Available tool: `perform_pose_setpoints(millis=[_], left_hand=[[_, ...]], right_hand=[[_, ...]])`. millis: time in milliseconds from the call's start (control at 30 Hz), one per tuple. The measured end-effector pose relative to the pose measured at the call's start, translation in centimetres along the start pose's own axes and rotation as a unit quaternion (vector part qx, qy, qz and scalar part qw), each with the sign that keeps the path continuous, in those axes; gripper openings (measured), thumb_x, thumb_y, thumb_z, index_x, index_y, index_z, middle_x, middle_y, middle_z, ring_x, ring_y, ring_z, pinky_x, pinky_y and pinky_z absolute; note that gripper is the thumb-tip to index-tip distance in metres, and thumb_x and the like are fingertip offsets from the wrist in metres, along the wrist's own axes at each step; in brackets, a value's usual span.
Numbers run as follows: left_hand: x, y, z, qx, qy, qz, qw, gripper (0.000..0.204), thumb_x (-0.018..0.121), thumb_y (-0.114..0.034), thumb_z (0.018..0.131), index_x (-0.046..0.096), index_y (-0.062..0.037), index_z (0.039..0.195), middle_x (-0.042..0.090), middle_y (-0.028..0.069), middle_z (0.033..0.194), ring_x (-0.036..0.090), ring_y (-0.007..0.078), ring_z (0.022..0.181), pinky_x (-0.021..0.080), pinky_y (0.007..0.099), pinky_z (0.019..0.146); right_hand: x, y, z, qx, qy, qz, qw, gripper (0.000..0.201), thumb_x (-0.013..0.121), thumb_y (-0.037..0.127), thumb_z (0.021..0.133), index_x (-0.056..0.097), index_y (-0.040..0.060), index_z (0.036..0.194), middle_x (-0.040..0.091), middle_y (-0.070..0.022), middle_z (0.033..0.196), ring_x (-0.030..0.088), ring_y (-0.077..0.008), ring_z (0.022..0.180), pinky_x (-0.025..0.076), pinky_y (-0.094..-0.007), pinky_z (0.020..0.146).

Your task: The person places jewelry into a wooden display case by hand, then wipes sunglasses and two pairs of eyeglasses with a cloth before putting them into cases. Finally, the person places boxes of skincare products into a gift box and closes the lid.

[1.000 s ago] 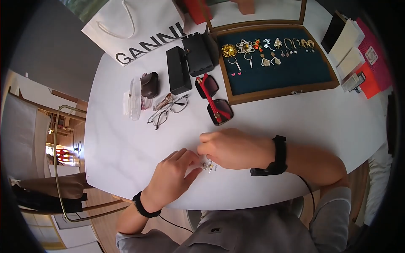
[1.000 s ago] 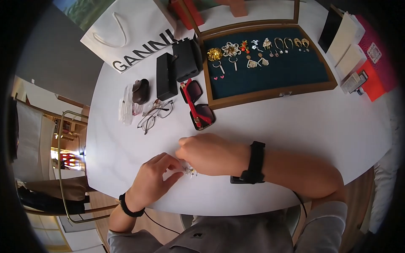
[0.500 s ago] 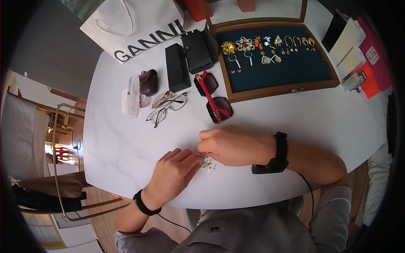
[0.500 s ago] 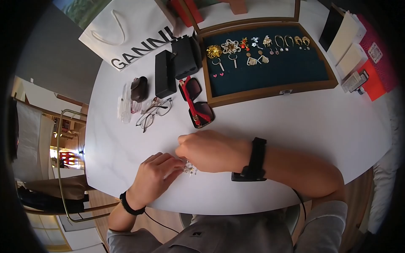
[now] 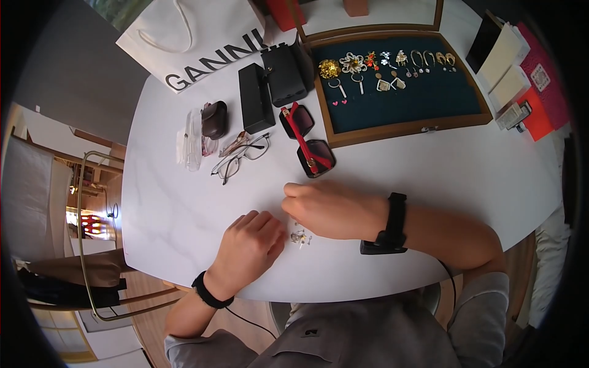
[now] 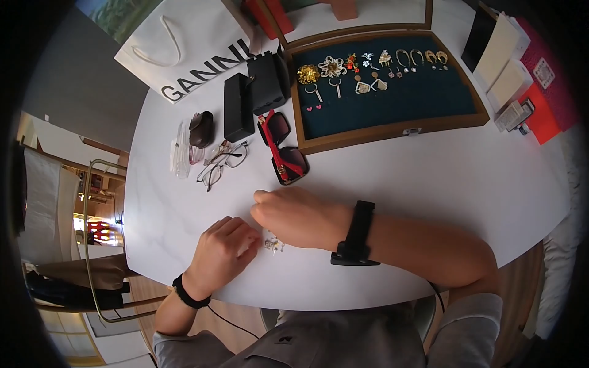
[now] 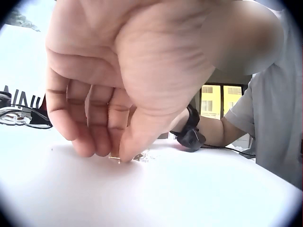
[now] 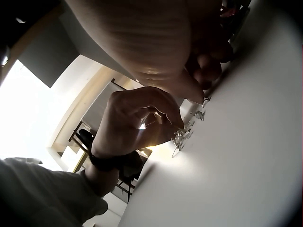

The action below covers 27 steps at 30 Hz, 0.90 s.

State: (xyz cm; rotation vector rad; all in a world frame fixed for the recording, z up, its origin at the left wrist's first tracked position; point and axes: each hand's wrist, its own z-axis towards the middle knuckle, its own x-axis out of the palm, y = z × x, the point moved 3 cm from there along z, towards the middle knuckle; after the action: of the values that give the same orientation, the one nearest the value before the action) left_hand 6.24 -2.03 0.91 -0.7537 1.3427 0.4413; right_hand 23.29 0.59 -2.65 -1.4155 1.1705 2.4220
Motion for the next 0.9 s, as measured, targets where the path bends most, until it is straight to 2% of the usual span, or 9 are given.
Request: perform_pose_setpoints(millis=[333,400,433,500,533,567,667,833,900], left_hand=[[-1.1,2.2,0.9,-0.143,-0.011,-0.207,0.968,0.01,0.068,0.006,0.074,0.062,0.0007,0.079,0.069,0.0096,0.086,0.067,0.0175,0.073,0.056,0.0295,0.069],[-1.1,2.5,1.8,-0.147,-0.024,-0.254,0.956,0.009,0.066,0.007,0.075,0.061,0.0016,0.079,0.07,0.0102,0.089,0.068,0.0162,0.075,0.056,0.0296,0.071],[-1.2,2.8,2.3,-0.127,-0.062,-0.287,0.947,0.008,0.065,0.008,0.078,0.06,0.0015,0.08,0.07,0.0106,0.09,0.068,0.0159,0.076,0.056,0.0298,0.072],[-1.6,2.9,3.5,-0.099,-0.103,-0.319,0.937,0.008,0.063,0.008,0.081,0.059,0.0014,0.081,0.07,0.0111,0.091,0.068,0.0156,0.076,0.056,0.03,0.073],[-1.8,3.1,4.1,-0.126,-0.108,-0.403,0.9,0.008,0.062,0.007,0.083,0.058,0.0006,0.082,0.07,0.0112,0.091,0.068,0.0156,0.076,0.056,0.0299,0.073],[-2.0,3.2,4.8,-0.153,-0.11,-0.485,0.854,0.009,0.061,0.007,0.085,0.057,-0.0002,0.083,0.069,0.0114,0.09,0.067,0.0156,0.076,0.056,0.0298,0.073],[-3.5,3.0,8.5,-0.127,-0.071,-0.535,0.832,0.009,0.06,0.003,0.089,0.055,-0.0022,0.083,0.069,0.0105,0.089,0.066,0.0141,0.074,0.055,0.0279,0.069],[-4.9,2.5,14.9,-0.065,-0.073,-0.582,0.808,0.007,0.059,-0.001,0.093,0.057,-0.0038,0.086,0.068,0.0094,0.087,0.065,0.0129,0.071,0.052,0.0256,0.065],[-5.5,2.5,17.2,-0.066,-0.098,-0.672,0.731,0.003,0.06,-0.002,0.094,0.061,-0.0032,0.092,0.068,0.0091,0.089,0.065,0.0121,0.071,0.052,0.0242,0.065]], right_hand=[[-0.8,-1.0,0.2,0.021,-0.062,-0.042,0.997,0.008,0.06,0.002,0.085,0.054,-0.0025,0.087,0.062,-0.0145,0.083,0.068,-0.0303,0.069,0.054,-0.0411,0.062],[-2.4,-1.6,0.7,0.029,-0.141,0.094,0.985,0.007,0.057,0.002,0.091,0.052,-0.0007,0.089,0.063,-0.0127,0.077,0.068,-0.0256,0.066,0.051,-0.0377,0.057],[-3.4,-1.8,0.7,0.03,-0.145,0.085,0.985,0.007,0.057,0.002,0.091,0.052,-0.0007,0.089,0.063,-0.0127,0.077,0.068,-0.0256,0.066,0.051,-0.0377,0.057],[-5.6,-2.4,0.7,0.063,-0.166,0.248,0.952,0.007,0.055,0.004,0.096,0.051,0.0011,0.091,0.061,-0.0092,0.072,0.064,-0.018,0.062,0.049,-0.0318,0.056],[-6.3,-2.7,0.7,0.081,-0.191,0.271,0.94,0.008,0.058,0.004,0.096,0.052,0.001,0.093,0.06,-0.0052,0.074,0.059,-0.0105,0.062,0.048,-0.0268,0.057],[-7.0,-3.0,0.6,0.079,-0.193,0.264,0.942,0.008,0.058,0.004,0.096,0.052,0.001,0.093,0.06,-0.0052,0.074,0.059,-0.0105,0.062,0.048,-0.0268,0.057],[-10.1,-3.7,-0.1,0.121,-0.254,0.333,0.9,0.004,0.058,0.003,0.098,0.056,0.0007,0.099,0.062,-0.0008,0.085,0.058,-0.0063,0.067,0.048,-0.0226,0.06],[-13.7,-7.4,-1.7,0.109,-0.338,0.309,0.882,0.018,0.06,0.004,0.096,0.066,-0.0051,0.11,0.068,-0.0062,0.086,0.066,-0.0098,0.074,0.053,-0.0236,0.064],[-14.4,-8.6,-2.5,0.142,-0.343,0.289,0.882,0.013,0.059,0.004,0.097,0.065,-0.0049,0.105,0.069,-0.0075,0.087,0.068,-0.0114,0.076,0.054,-0.0239,0.065]])
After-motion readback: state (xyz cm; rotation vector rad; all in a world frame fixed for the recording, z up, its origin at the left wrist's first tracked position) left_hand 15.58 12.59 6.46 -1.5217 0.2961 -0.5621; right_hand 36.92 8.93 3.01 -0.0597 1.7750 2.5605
